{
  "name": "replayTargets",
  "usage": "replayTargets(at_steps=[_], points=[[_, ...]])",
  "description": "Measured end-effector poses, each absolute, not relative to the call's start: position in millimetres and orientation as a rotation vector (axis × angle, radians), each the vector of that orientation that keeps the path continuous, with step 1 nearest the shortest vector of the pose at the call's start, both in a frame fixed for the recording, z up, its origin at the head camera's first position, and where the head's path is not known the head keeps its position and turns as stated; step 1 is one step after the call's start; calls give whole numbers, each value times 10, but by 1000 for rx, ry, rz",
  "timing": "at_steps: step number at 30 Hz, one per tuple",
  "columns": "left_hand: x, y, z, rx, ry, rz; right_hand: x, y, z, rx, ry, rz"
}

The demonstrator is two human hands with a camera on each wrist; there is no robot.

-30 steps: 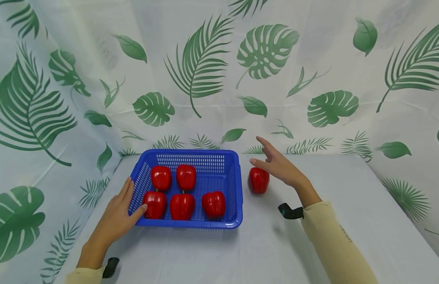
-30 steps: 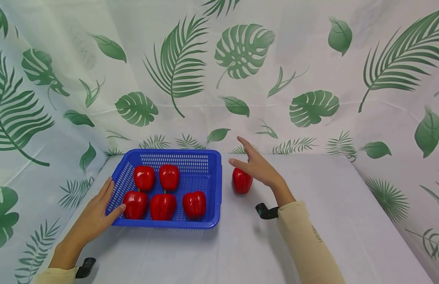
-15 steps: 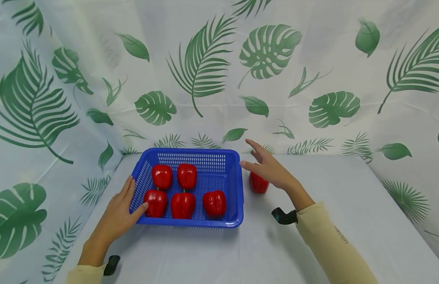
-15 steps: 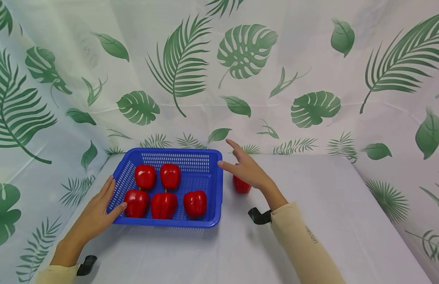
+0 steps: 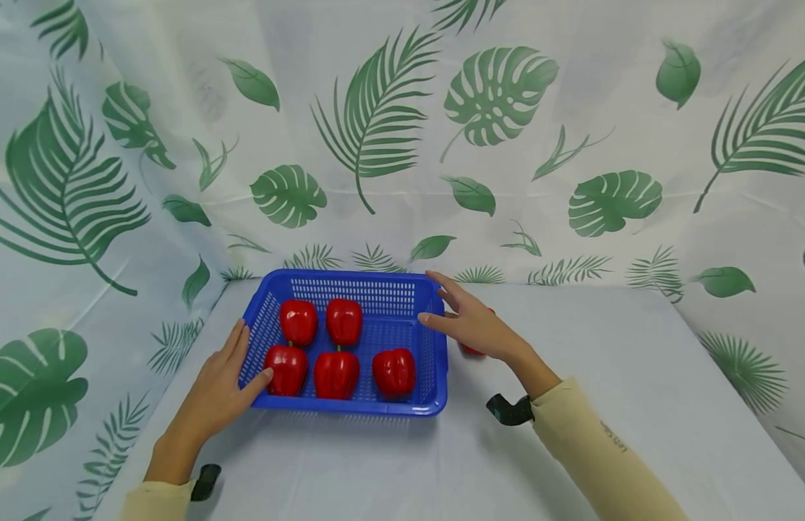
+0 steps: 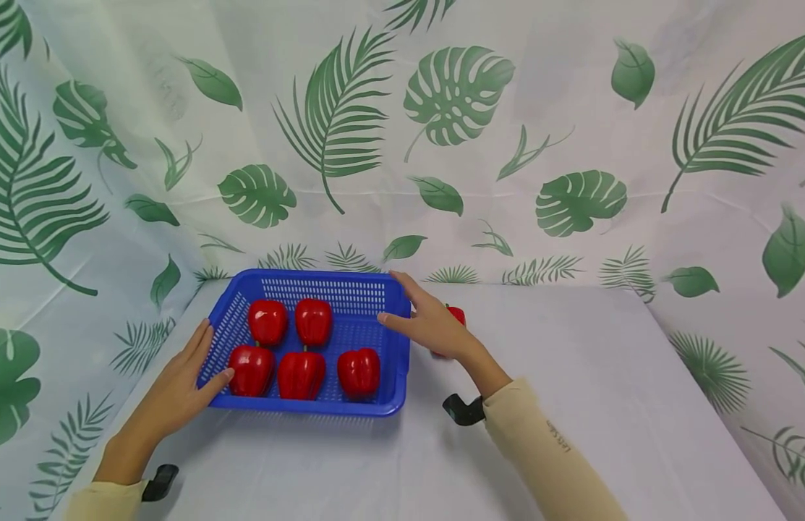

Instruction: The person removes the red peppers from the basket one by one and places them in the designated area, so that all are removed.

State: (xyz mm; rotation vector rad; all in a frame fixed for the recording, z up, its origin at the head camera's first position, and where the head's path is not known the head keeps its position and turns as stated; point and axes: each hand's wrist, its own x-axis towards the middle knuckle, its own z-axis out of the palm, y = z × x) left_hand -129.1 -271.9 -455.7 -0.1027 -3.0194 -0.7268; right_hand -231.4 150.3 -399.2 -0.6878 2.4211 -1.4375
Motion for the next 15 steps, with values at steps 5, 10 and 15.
replayTargets(at_steps=[5,10,15], points=[[-1291,-2720,-4551,-111,-3019,-724,-2273,1448,-3976,-712,2424,-1415],[-1291,-2727,-4556,-117,-3010,-735,-2240,1392,-3950,-685,2432,-1345],[-1302,-2732,-4569,-116,-3003,-738,-2219,1343,-3924,-711,2429,-1272]])
